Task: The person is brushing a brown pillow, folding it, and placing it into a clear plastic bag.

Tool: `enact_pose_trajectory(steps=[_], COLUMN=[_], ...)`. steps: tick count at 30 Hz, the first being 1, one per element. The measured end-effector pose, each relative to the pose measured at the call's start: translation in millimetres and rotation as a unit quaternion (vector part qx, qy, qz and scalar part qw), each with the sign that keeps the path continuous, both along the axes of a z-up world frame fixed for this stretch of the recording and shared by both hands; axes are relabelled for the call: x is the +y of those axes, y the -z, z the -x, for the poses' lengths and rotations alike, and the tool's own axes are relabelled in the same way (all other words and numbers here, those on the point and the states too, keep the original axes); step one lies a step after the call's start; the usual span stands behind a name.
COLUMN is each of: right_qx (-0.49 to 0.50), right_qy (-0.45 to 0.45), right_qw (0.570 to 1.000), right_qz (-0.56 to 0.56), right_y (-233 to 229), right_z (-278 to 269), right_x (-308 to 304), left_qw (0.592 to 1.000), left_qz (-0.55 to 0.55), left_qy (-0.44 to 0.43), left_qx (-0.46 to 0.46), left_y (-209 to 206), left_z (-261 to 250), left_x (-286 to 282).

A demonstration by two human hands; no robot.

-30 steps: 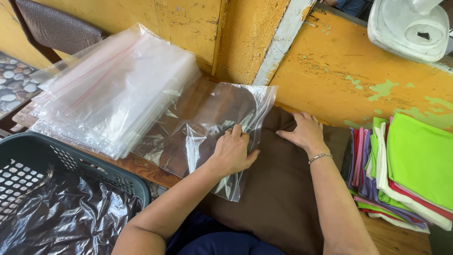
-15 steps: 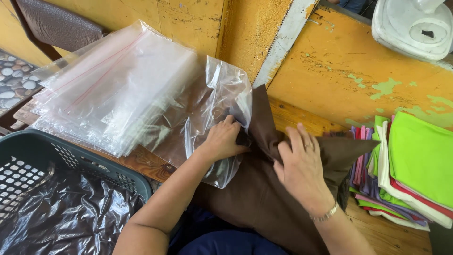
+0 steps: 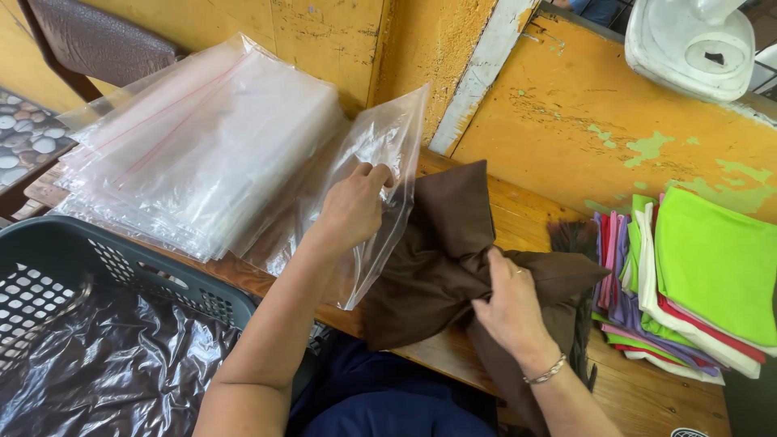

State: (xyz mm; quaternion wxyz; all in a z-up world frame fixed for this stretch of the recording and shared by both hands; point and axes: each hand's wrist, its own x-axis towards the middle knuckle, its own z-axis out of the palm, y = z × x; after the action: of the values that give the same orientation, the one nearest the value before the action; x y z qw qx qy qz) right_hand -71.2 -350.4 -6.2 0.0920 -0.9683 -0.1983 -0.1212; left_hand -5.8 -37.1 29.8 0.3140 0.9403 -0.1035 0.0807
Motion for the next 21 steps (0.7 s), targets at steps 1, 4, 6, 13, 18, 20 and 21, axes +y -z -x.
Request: enact_pose_trajectory(steps=[1, 4, 6, 13, 18, 20, 21], right_qx=[0.018, -0.072, -0.078, 0.069, 0.180, 0.198, 0.193], right_qy=[0.006, 0.002, 0.003, -0.048, -0.031, -0.008, 0.008], right_qw=[0.996, 0.986, 0.980, 0.977, 0.981, 0.980, 0.980], right_qz=[-0.081, -0.149, -0.184, -0.197, -0.061, -0.020, 0.049], right_y=[-10.5, -36.1, -56.5, -77.9, -47.6, -33.3, -28.4], right_z=[-5.2, -12.4, -13.8, -32.7, -48.6, -57.4, -60.5], right_x=[-3.3, -47.9, -70.7, -87.6, -56.0, -50.1, -47.3], left_qw=[1.000, 0.999, 0.999, 0.988, 0.955, 0.934, 0.937], left_qz=[0.008, -0.016, -0.038, -0.055, 0.251, 0.322, 0.316], left_qy=[-0.014, -0.030, -0.034, 0.134, 0.115, 0.079, 0.067], left_qx=[-0.011, -0.013, -0.007, -0.053, 0.112, 0.136, 0.132], left_y=[-8.2, -14.9, 29.8, 60.7, 94.0, 109.0, 127.6], left_z=[4.8, 10.9, -15.8, -18.3, -40.5, -51.3, -63.9], left_x=[4.2, 7.3, -1.8, -55.4, -37.9, -31.1, -32.2])
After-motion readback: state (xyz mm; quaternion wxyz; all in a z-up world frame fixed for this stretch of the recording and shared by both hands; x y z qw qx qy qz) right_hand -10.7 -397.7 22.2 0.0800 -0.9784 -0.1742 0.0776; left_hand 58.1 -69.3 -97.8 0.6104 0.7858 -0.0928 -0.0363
